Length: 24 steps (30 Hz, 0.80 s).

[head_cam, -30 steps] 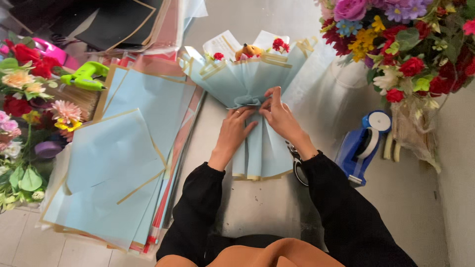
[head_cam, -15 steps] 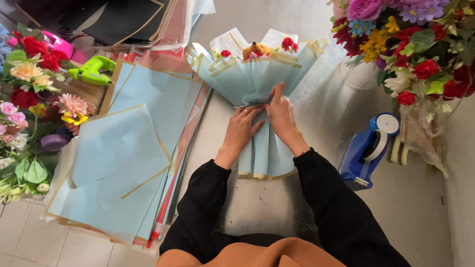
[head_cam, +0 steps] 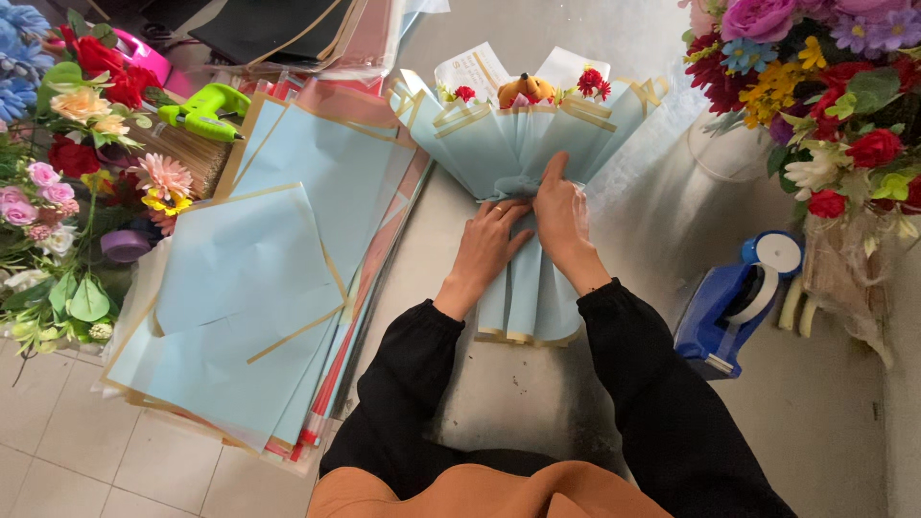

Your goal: The person folds and pleats sheets of light-blue wrapping paper, securing them with tape to the base of a floral bouquet.

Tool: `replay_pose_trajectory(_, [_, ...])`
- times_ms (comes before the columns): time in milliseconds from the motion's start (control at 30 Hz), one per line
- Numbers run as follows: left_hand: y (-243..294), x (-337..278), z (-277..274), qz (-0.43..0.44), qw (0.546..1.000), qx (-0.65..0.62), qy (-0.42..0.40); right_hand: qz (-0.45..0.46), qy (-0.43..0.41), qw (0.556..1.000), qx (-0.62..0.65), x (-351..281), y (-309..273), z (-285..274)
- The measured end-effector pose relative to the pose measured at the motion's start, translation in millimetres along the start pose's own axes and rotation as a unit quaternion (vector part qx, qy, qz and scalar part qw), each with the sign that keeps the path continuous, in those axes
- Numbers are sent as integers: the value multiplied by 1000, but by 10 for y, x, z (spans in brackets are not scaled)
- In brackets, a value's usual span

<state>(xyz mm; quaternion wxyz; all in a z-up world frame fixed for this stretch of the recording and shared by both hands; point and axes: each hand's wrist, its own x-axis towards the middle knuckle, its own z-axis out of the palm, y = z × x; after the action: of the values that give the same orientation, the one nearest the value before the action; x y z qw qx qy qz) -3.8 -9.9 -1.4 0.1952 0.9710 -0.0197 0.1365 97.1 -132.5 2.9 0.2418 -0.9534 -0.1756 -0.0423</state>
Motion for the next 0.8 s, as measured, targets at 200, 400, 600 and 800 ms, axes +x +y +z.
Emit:
replay_pose_trajectory(200, [-44, -28, 141, -24, 999, -13, 21, 2, 7, 999, -46, 40, 69, 168])
replay_pose_trajectory(400, [19, -14, 17, -12, 999, -34, 32, 5, -16, 1000, -23, 122, 204, 329])
replay_pose_trajectory(600, [64, -25, -51, -5, 999, 11, 42, 6, -33, 999, -41, 80, 115, 224])
replay_pose_trajectory(800, [6, -5, 22, 3, 999, 33, 23, 28, -38, 998, -52, 127, 120, 226])
